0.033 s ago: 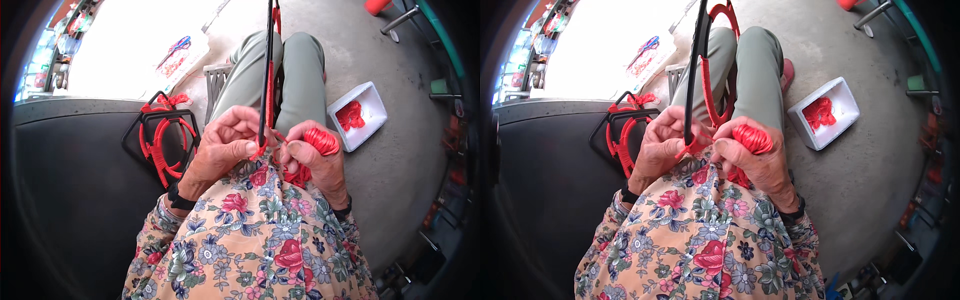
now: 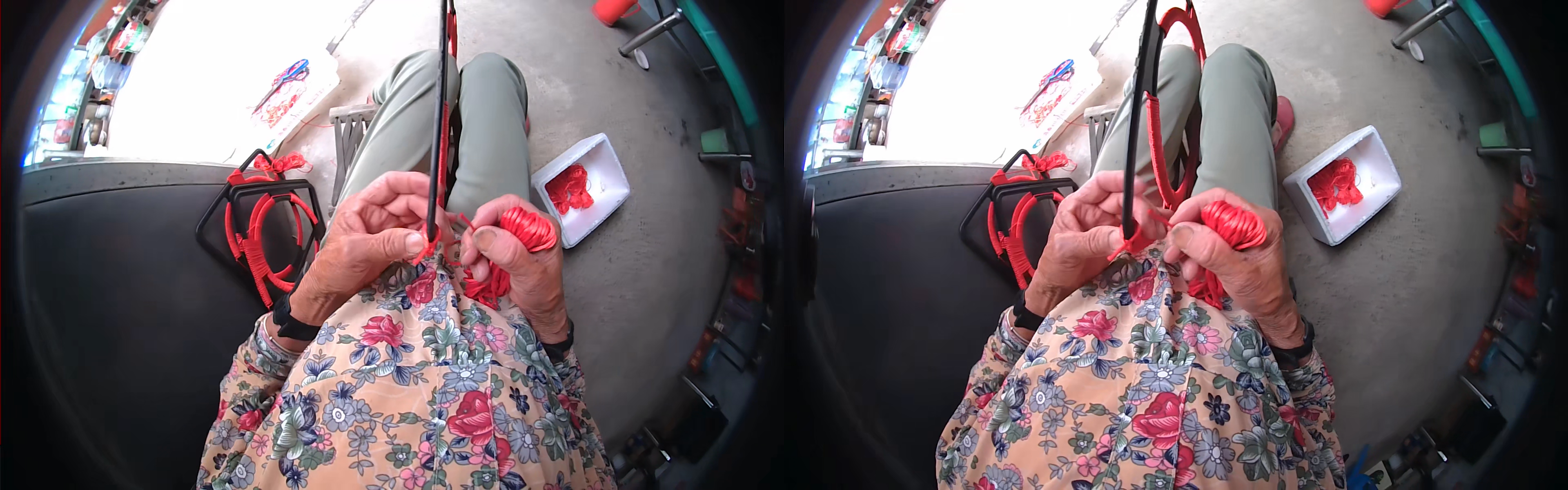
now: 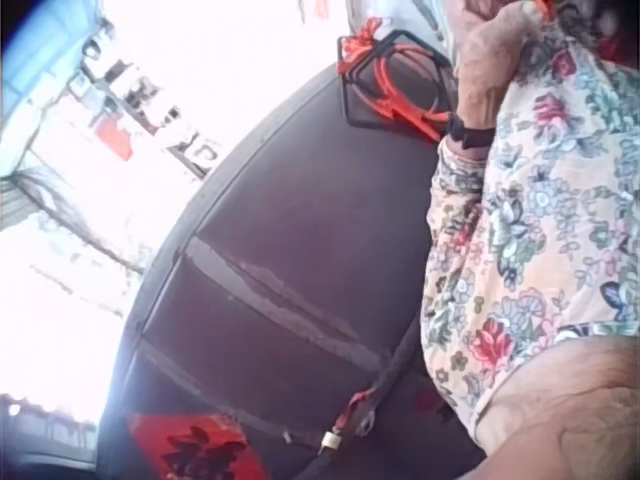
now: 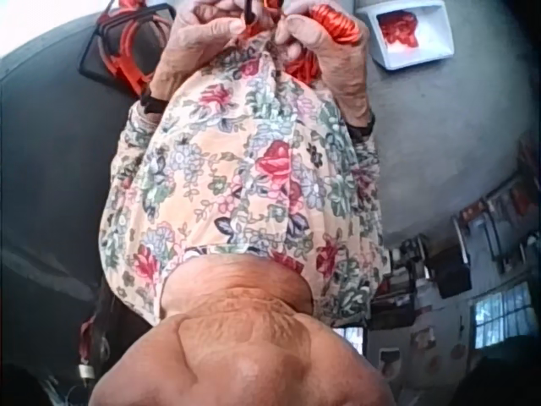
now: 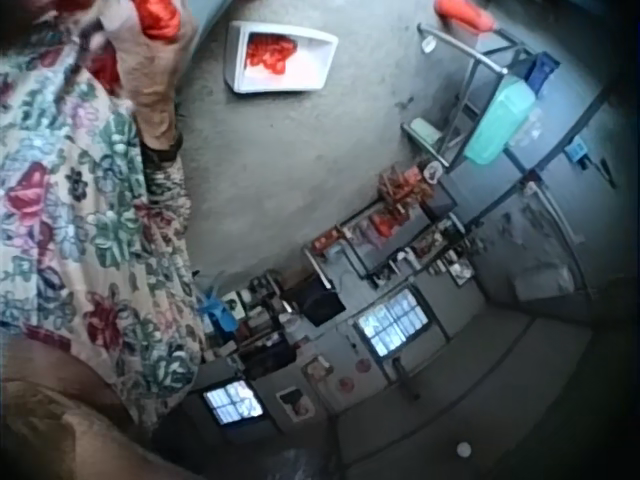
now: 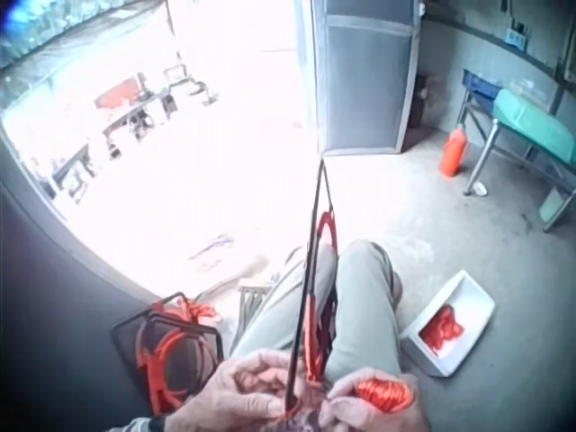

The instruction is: Wrapping a red plastic furniture frame with red cord using a needle.

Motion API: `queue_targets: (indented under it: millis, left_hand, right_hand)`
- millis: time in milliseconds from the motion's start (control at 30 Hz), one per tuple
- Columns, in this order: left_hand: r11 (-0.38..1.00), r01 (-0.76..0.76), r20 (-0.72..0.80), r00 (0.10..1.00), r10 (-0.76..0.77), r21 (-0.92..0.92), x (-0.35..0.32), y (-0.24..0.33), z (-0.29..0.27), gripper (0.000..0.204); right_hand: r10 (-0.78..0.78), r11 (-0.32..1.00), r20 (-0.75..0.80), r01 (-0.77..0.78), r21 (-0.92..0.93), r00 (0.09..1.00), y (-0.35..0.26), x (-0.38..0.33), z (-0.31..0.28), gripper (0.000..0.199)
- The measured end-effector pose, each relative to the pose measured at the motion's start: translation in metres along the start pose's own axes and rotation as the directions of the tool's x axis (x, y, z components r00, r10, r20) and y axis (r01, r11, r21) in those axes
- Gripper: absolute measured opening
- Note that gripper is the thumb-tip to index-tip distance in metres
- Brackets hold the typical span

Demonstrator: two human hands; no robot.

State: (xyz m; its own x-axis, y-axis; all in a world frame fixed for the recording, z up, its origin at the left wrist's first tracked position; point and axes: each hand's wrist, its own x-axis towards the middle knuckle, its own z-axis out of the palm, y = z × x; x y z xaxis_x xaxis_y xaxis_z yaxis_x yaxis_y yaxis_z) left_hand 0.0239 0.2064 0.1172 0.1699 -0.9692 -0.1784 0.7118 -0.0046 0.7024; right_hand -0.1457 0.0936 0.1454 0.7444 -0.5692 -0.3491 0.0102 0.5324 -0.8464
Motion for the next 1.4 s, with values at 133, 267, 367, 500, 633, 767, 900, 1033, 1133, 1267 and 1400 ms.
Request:
queue_targets:
  millis: [133,267,367,500,633,767,900,1033,1133,1267,1400]
  left_hand:
    - [0.982,0.186,0.074,0.98,-0.184,-0.014,0.016,0.0,0.01,0.041]
    - [0.971,0.239,0.176,0.956,-0.236,0.008,0.039,-0.002,0.029,0.029]
    - [0.969,0.246,0.197,0.95,-0.243,0.009,0.054,-0.01,0.048,0.027]
    - [0.965,0.261,0.233,0.936,-0.262,0.035,0.069,-0.023,0.06,0.023]
    - [0.964,0.262,0.238,0.934,-0.267,0.052,0.067,-0.031,0.06,0.022]
    - [0.967,0.246,0.257,0.932,-0.256,0.072,0.062,-0.035,0.056,0.02]
    - [0.964,0.26,0.288,0.92,-0.265,0.054,0.062,-0.04,0.055,0.018]
    - [0.957,0.262,0.276,0.917,-0.288,0.128,0.061,-0.044,0.054,0.016]
    - [0.945,0.279,0.293,0.902,-0.318,0.167,0.064,-0.041,0.055,0.013]
    - [0.867,0.427,0.28,0.826,-0.489,0.255,0.072,-0.036,0.053,0.009]
    - [0.845,0.415,0.373,0.765,-0.525,0.338,0.085,-0.031,0.05,0.008]
  right_hand:
    - [0.007,0.995,-0.117,0.005,0.098,0.993,-0.003,-0.009,-0.01,0.013]
    - [-0.006,0.986,-0.243,0.045,0.158,0.97,-0.011,-0.025,-0.006,0.013]
    - [-0.017,0.973,-0.321,0.089,0.213,0.947,-0.008,-0.033,-0.017,0.015]
    - [-0.08,0.979,-0.411,0.149,0.138,0.908,-0.013,-0.048,-0.022,0.017]
    - [-0.096,0.968,-0.477,0.193,0.16,0.874,-0.006,-0.054,-0.017,0.018]
    - [-0.113,0.977,-0.509,0.189,0.099,0.853,0.001,-0.059,-0.011,0.018]
    - [-0.122,0.991,-0.572,0.132,-0.024,0.811,-0.001,-0.063,-0.01,0.014]
    - [-0.102,0.995,-0.595,0.082,-0.06,0.797,0.0,-0.063,-0.01,0.01]
    - [-0.099,0.995,-0.611,0.09,-0.045,0.786,0.001,-0.063,-0.008,0.008]
    - [-0.152,0.988,-0.608,0.122,-0.09,0.779,0.01,-0.062,-0.008,0.008]
    - [-0.264,0.963,-0.61,0.171,-0.207,0.747,0.012,-0.062,-0.009,0.008]
